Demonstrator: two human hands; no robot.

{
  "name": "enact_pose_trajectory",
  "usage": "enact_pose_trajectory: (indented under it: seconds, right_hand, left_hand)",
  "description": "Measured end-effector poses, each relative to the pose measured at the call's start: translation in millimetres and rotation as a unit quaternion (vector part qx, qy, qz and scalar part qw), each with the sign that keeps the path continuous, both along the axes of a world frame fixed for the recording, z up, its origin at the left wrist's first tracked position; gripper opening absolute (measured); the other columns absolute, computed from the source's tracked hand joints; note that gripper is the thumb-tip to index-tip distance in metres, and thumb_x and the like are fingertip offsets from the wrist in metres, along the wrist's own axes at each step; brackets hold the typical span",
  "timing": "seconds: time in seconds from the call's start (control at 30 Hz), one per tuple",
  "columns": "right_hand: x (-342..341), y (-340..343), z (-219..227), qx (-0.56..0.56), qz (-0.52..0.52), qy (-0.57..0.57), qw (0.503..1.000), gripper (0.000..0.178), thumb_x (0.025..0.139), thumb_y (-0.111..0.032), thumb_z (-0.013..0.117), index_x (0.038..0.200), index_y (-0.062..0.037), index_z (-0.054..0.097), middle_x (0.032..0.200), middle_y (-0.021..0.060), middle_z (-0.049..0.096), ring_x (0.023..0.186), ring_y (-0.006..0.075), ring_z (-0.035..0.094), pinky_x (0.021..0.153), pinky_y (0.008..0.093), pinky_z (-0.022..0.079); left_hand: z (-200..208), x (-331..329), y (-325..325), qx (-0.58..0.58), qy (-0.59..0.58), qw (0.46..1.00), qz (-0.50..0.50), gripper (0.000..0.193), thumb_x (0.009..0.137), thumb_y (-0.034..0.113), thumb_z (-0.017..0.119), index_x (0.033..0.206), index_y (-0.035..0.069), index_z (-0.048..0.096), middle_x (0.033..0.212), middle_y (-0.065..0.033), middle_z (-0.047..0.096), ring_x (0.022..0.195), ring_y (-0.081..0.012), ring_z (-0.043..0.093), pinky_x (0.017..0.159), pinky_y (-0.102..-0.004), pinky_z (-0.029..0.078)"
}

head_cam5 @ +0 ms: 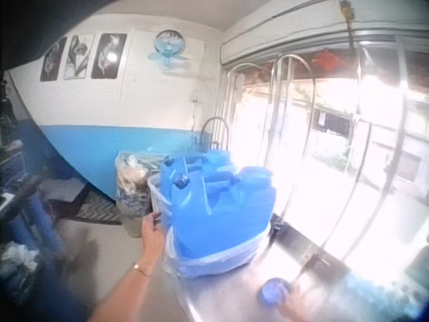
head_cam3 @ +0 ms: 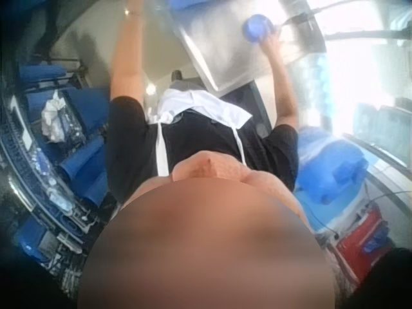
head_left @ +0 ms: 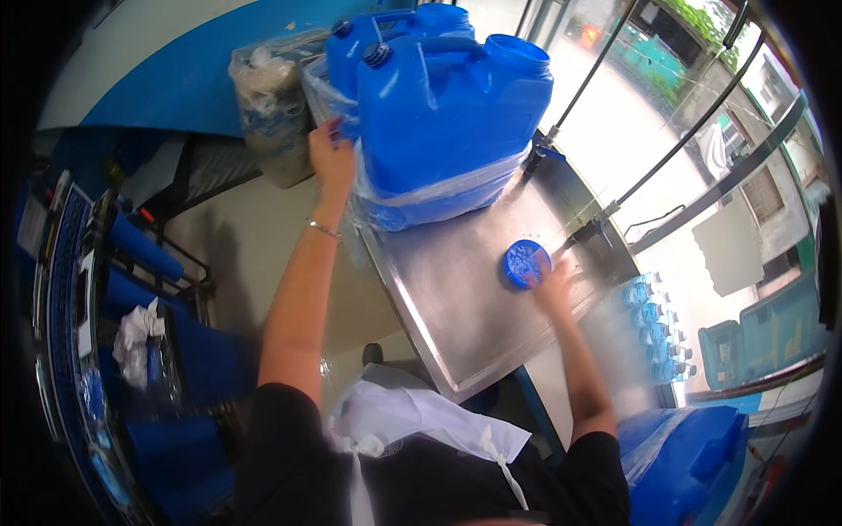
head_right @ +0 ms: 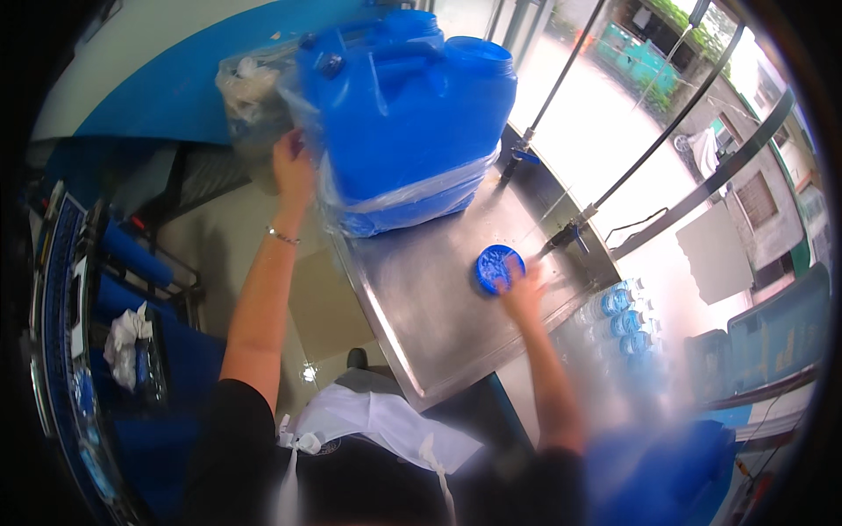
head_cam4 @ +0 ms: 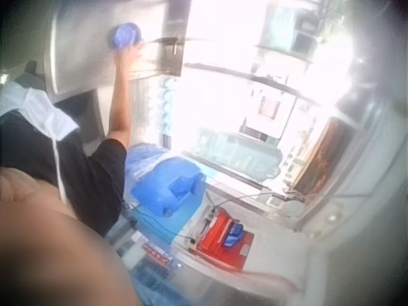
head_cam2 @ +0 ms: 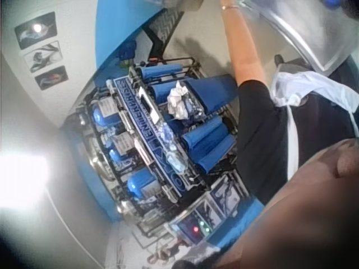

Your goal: The person wraps several large blue plastic containers with clear plastic film, seals the film with a red heat gun, and applies blue labels to the containers. The person also fills one container with water from a tap and places a cap on it.

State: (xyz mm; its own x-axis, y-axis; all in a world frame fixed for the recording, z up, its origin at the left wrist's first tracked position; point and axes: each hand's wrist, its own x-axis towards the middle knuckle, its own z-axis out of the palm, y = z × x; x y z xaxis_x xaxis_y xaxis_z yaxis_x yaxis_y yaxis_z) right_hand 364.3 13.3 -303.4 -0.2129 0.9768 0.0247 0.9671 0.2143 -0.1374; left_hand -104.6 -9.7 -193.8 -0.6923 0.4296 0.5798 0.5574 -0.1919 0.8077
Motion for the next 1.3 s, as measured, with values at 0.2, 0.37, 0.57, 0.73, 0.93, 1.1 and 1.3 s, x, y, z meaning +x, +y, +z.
enact_pose_trajectory:
  seconds: [0.2, 0.37, 0.57, 0.73, 0.93, 1.1, 1.3]
  right_hand:
    - [-26, 3, -54, 0.042, 0.013, -0.006, 0.999, 0.052, 0.092, -0.028, 0.058, 0.143, -0.0317, 0.046, 0.155, 0.0252, 0.026, 0.14, 0.056, 0.02, 0.107, 0.0706, 0.023]
    - [-68, 81, -17, 0.069, -0.122, -0.021, 0.99, 0.057, 0.087, -0.016, 0.058, 0.142, -0.0242, 0.047, 0.154, 0.0283, 0.023, 0.138, 0.0558, 0.023, 0.108, 0.067, 0.027]
    - [-130, 224, 40, 0.323, -0.19, -0.126, 0.918, 0.054, 0.088, -0.011, 0.055, 0.141, -0.0045, 0.047, 0.149, 0.0212, 0.036, 0.139, 0.0356, 0.036, 0.104, 0.0555, 0.039]
    - [-92, 278, -9, 0.307, -0.241, -0.289, 0.874, 0.046, 0.094, -0.014, 0.05, 0.14, -0.0063, 0.048, 0.135, 0.014, 0.052, 0.128, 0.0261, 0.051, 0.097, 0.039, 0.049]
    - [-66, 284, -32, 0.225, -0.102, -0.213, 0.945, 0.055, 0.092, -0.025, 0.054, 0.14, -0.001, 0.045, 0.141, 0.0205, 0.046, 0.125, 0.0427, 0.049, 0.104, 0.0463, 0.044]
    - [-112, 240, 60, -0.021, -0.07, 0.686, 0.723, 0.063, 0.101, -0.047, 0.043, 0.144, -0.0013, 0.039, 0.135, 0.0169, 0.054, 0.124, 0.0299, 0.051, 0.104, 0.0417, 0.041]
    - [-187, 190, 112, 0.08, -0.087, 0.819, 0.562, 0.062, 0.102, -0.051, 0.038, 0.141, -0.0039, 0.044, 0.129, 0.0128, 0.058, 0.116, 0.0236, 0.056, 0.101, 0.0366, 0.046]
  left_hand:
    - [-73, -71, 46, 0.001, -0.13, 0.981, -0.14, 0.028, 0.093, 0.0, 0.047, 0.117, 0.0, 0.062, 0.113, -0.0104, 0.06, 0.102, -0.0189, 0.059, 0.092, -0.0324, 0.047]
    - [-139, -89, 63, -0.018, -0.193, 0.936, -0.293, 0.041, 0.103, 0.032, 0.045, 0.124, 0.0, 0.059, 0.122, -0.0089, 0.061, 0.113, -0.0181, 0.055, 0.101, -0.0313, 0.04]
    - [-169, -86, 64, -0.107, -0.216, 0.885, -0.398, 0.046, 0.104, 0.038, 0.04, 0.124, 0.001, 0.058, 0.123, -0.0092, 0.058, 0.115, -0.0198, 0.053, 0.099, -0.0329, 0.041]
    - [-165, -77, 71, -0.121, -0.313, 0.838, -0.43, 0.046, 0.103, 0.035, 0.039, 0.132, 0.0, 0.046, 0.128, -0.0099, 0.053, 0.115, -0.02, 0.05, 0.1, -0.034, 0.04]
    - [-172, -68, 75, -0.07, -0.46, 0.751, -0.469, 0.052, 0.103, 0.032, 0.043, 0.143, 0.0, 0.036, 0.138, -0.0113, 0.048, 0.124, -0.0227, 0.047, 0.105, -0.0355, 0.038]
    - [-211, -71, 87, -0.12, -0.396, 0.767, -0.49, 0.051, 0.106, 0.033, 0.036, 0.148, 0.005, 0.031, 0.143, -0.0107, 0.044, 0.128, -0.0237, 0.046, 0.107, -0.0363, 0.04]
    - [-242, -73, 87, -0.094, -0.493, 0.699, -0.509, 0.049, 0.105, 0.031, 0.038, 0.146, 0.004, 0.034, 0.138, -0.0125, 0.049, 0.123, -0.0255, 0.05, 0.104, -0.0392, 0.044]
